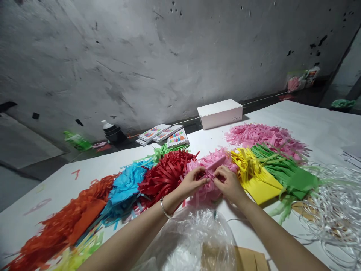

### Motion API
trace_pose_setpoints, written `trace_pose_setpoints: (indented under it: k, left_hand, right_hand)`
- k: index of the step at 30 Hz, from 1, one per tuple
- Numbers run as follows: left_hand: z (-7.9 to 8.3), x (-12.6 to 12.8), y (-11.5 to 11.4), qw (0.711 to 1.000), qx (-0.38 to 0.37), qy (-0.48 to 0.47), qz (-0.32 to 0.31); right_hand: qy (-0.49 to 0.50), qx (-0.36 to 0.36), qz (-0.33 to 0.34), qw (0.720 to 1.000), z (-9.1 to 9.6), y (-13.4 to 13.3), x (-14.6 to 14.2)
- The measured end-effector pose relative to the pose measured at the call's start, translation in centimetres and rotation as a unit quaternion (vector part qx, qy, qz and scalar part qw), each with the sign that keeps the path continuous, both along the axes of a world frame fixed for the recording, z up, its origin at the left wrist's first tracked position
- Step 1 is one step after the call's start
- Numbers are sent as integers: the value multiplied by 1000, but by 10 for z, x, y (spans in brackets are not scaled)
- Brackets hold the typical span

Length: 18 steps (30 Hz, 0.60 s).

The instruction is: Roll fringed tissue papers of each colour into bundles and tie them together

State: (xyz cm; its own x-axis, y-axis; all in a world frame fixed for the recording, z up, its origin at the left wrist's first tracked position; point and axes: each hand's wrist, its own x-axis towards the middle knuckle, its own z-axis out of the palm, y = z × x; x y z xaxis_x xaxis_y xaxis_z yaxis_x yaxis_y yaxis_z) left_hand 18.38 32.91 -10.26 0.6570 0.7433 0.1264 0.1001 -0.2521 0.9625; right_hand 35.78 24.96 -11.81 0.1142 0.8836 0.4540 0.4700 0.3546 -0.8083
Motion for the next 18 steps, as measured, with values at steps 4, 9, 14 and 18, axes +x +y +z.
trace_pose_setpoints:
  k: [4, 9, 14, 18]
  left_hand:
    - [2, 2, -2, 1000, 7, 4, 4]
    - [2, 4, -3, 1000, 9, 13, 11]
    - [0, 3, -3, 999, 20, 20, 18]
    - [2, 3, -4, 999, 39, 24, 15]
  right_hand:
    - [12, -7, 11, 1000, -1, 1, 1]
    - [27, -14, 23, 999, 1, 2, 3]
    - [32, -24, 29, 999, 1, 2, 7]
    - [23, -27, 36, 999, 2, 2, 8]
